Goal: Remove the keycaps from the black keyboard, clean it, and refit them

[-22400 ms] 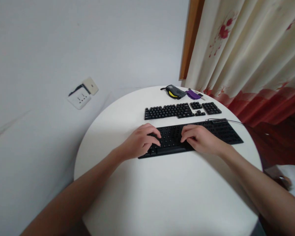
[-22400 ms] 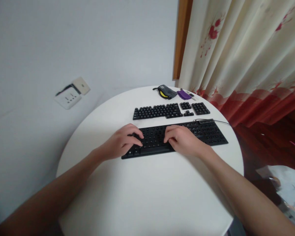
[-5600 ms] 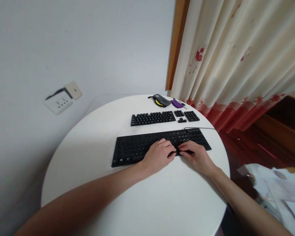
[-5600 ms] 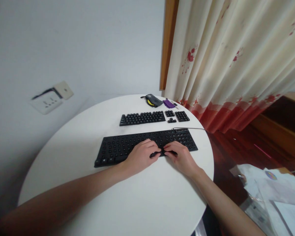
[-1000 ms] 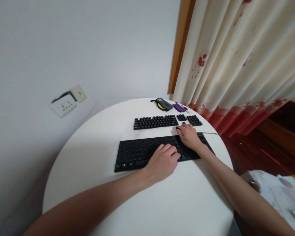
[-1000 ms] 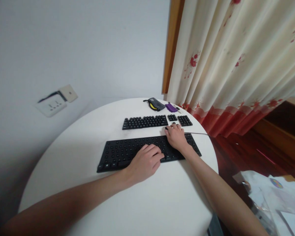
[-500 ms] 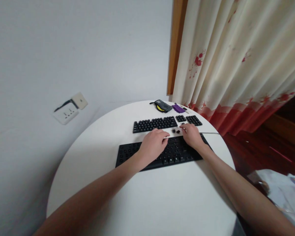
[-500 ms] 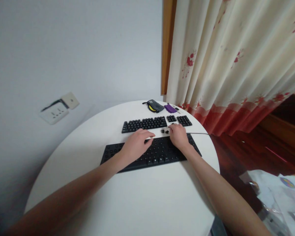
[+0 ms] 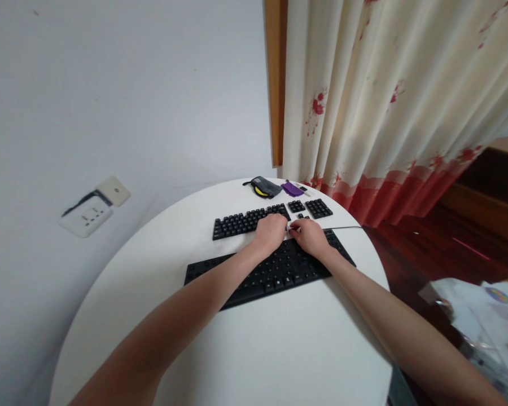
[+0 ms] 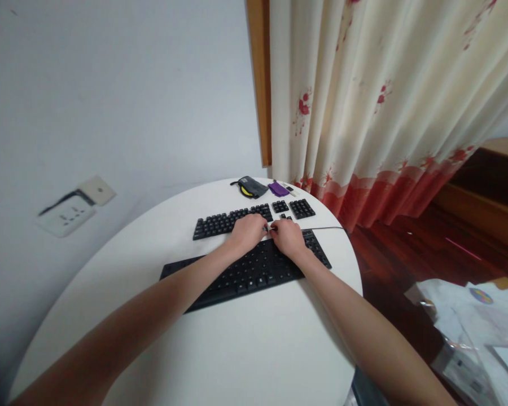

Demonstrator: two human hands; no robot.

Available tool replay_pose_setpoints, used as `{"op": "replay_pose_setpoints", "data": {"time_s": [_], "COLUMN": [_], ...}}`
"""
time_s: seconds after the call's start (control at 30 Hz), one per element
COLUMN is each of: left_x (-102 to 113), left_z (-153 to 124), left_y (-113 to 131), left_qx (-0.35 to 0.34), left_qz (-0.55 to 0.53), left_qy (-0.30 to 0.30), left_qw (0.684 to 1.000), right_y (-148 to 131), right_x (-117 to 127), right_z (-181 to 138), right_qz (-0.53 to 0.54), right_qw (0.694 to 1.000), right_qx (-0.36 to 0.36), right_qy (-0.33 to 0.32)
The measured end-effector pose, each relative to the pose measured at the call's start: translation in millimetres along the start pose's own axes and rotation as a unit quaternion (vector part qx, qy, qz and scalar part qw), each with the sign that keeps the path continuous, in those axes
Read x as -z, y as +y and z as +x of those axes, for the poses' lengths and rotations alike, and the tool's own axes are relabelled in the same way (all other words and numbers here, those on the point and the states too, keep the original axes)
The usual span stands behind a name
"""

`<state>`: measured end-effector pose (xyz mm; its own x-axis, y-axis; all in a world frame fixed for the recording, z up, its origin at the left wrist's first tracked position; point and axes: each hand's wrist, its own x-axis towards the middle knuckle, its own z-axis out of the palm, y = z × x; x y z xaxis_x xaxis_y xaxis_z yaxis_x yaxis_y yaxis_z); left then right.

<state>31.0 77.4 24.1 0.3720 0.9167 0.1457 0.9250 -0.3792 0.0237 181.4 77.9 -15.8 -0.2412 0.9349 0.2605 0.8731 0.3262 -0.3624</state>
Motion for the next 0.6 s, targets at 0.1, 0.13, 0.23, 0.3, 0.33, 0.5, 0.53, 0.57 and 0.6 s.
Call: {"op": "replay_pose_setpoints", "data": {"time_s": [0.1,0.13,0.23,0.3,0.33,0.5,0.53,0.57,0.6], "left_x": [-2.7,-3.2,-2.7,-0.7,0.7,8.8,10.1,11.1,11.8], "left_z": [0.6,0.4,-3.7,-10.3,-14.8,-42.9,-48.6,-54.2,-59.6], "left_y": [-0.3,-1.1,-4.4,-5.9,-6.1,-0.6,1.8,4.8,8.2], "left_qx": [-0.005,-0.006,-0.006,-0.006,-0.005,-0.006,-0.008,-0.012,-0.017], "left_qz": [0.001,0.001,0.001,-0.002,-0.005,-0.028,-0.037,-0.050,-0.066], "left_qy": [0.004,0.007,0.019,0.025,0.026,0.059,0.066,0.069,0.069], "left_qw": [1.000,1.000,1.000,1.000,1.000,0.998,0.997,0.996,0.995], "right_y": [0.9,1.1,1.6,2.5,3.1,6.4,6.7,6.7,6.6], "right_x": [0.0,-0.2,-0.8,-1.4,-1.7,-2.9,-3.2,-3.5,-3.9], "right_z": [1.3,1.6,2.6,3.5,4.2,7.9,8.3,8.4,8.1], "right_qz": [0.007,0.008,0.013,0.015,0.017,0.028,0.031,0.035,0.039], "right_qw": [1.000,1.000,1.000,1.000,1.000,0.999,0.999,0.999,0.999], "right_qx": [-0.005,-0.006,-0.010,-0.013,-0.013,-0.013,-0.013,-0.013,-0.013], "right_qy": [-0.006,-0.008,-0.008,-0.009,-0.010,-0.013,-0.012,-0.009,-0.005]}}
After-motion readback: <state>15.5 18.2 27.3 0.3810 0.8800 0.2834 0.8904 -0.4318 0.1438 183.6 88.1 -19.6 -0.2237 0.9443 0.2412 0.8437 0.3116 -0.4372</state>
